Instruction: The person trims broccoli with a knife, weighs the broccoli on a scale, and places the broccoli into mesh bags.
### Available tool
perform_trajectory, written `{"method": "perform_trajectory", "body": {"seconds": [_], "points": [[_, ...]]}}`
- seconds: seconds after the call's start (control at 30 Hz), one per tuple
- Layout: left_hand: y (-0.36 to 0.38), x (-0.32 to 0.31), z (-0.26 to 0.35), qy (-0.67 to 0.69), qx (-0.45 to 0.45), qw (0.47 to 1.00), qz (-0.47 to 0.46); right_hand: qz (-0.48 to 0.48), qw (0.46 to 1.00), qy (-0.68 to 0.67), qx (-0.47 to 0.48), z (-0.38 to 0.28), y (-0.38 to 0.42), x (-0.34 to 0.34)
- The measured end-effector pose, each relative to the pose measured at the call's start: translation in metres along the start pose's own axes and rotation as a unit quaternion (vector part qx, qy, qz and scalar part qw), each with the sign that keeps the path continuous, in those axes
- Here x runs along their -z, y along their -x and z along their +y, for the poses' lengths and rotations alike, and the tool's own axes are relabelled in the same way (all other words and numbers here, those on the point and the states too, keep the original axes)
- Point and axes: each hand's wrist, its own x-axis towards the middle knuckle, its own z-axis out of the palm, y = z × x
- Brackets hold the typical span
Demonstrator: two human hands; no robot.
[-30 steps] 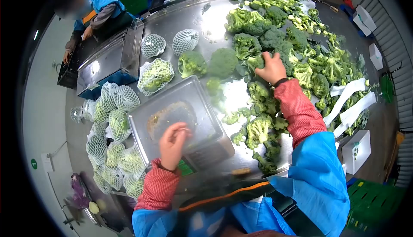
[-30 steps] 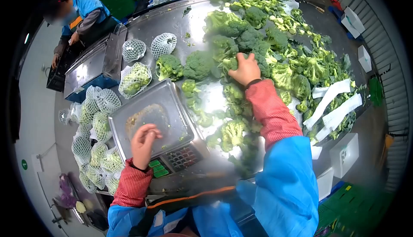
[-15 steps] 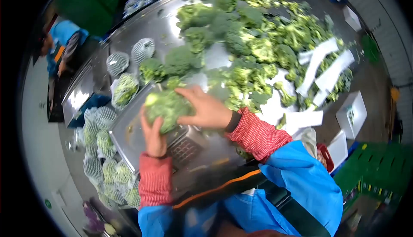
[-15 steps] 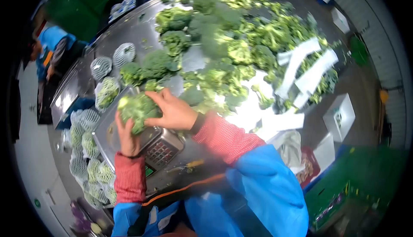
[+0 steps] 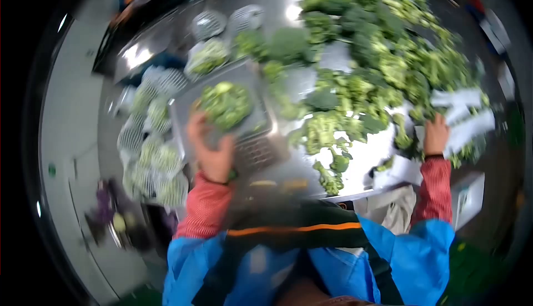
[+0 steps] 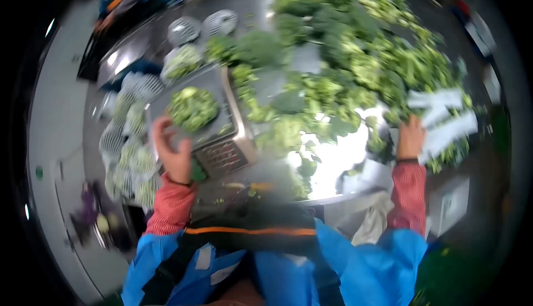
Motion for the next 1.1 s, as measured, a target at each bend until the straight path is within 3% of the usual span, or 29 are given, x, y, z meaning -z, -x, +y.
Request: {"method": "perform_trajectory", "body": {"seconds": [0.03,0.1,0.13,0.17,0.2,0.23,0.3,0.43,0.53,0.63,0.73,0.77,0.8,0.83,0.87,0.9,0.93,0.97,1.0,1.1], "points": [[0.010,-0.004,0.016,0.024,0.013,0.995,-0.095,-0.015,1.000,0.013,0.014,-0.019,-0.012,0.049],[0.025,-0.034,0.040,0.141,0.079,0.958,-0.238,0.025,0.988,-0.141,0.051,-0.066,-0.030,0.122],[0.027,-0.050,0.042,0.107,-0.038,0.957,-0.269,0.060,0.947,-0.298,0.100,-0.087,-0.036,0.141],[0.026,-0.062,0.054,0.123,-0.034,0.940,-0.317,0.045,0.908,-0.403,0.107,-0.111,-0.037,0.152],[0.033,-0.083,0.047,0.159,-0.053,0.934,-0.317,-0.060,0.851,-0.520,0.036,-0.135,-0.034,0.173],[0.036,-0.093,0.061,0.245,0.021,0.918,-0.310,-0.105,0.808,-0.578,0.039,-0.152,-0.031,0.188],[0.036,-0.111,0.066,0.399,0.210,0.834,-0.318,-0.129,0.558,-0.820,-0.001,-0.195,-0.026,0.200],[0.043,-0.113,0.043,0.421,0.249,0.833,-0.259,-0.035,0.667,-0.740,0.077,-0.233,-0.039,0.224],[0.042,-0.099,0.028,0.438,0.301,0.802,-0.273,-0.068,0.750,-0.652,0.089,-0.245,-0.042,0.210],[0.030,-0.075,0.024,0.550,0.418,0.660,-0.294,-0.096,0.704,-0.697,0.100,-0.264,-0.050,0.192],[0.032,-0.057,0.021,0.580,0.442,0.613,-0.304,-0.165,0.647,-0.743,0.051,-0.289,-0.040,0.191],[0.033,-0.053,0.021,0.583,0.447,0.598,-0.320,-0.139,0.648,-0.747,0.056,-0.297,-0.034,0.195],[0.043,-0.061,0.005,0.591,0.449,0.597,-0.304,-0.136,0.650,-0.742,0.094,-0.304,-0.029,0.176],[0.052,-0.063,-0.006,0.560,0.441,0.640,-0.289,-0.142,0.637,-0.750,0.105,-0.312,-0.020,0.158],[0.058,-0.061,-0.018,0.540,0.462,0.630,-0.313,-0.210,0.621,-0.748,0.106,-0.310,-0.013,0.164],[0.056,-0.051,-0.012,0.524,0.429,0.664,-0.315,-0.274,0.596,-0.751,0.071,-0.311,-0.005,0.167],[0.068,-0.053,-0.034,0.539,0.452,0.625,-0.339,-0.214,0.598,-0.766,0.102,-0.317,0.006,0.162],[0.073,-0.046,-0.029,0.515,0.450,0.646,-0.339,-0.270,0.581,-0.764,0.075,-0.318,0.014,0.164],[0.086,-0.048,-0.046,0.538,0.430,0.624,-0.369,-0.261,0.593,-0.757,0.080,-0.323,0.025,0.156],[0.100,-0.042,-0.019,0.443,0.409,0.732,-0.318,-0.233,0.679,-0.692,0.072,-0.313,0.032,0.182]]}}
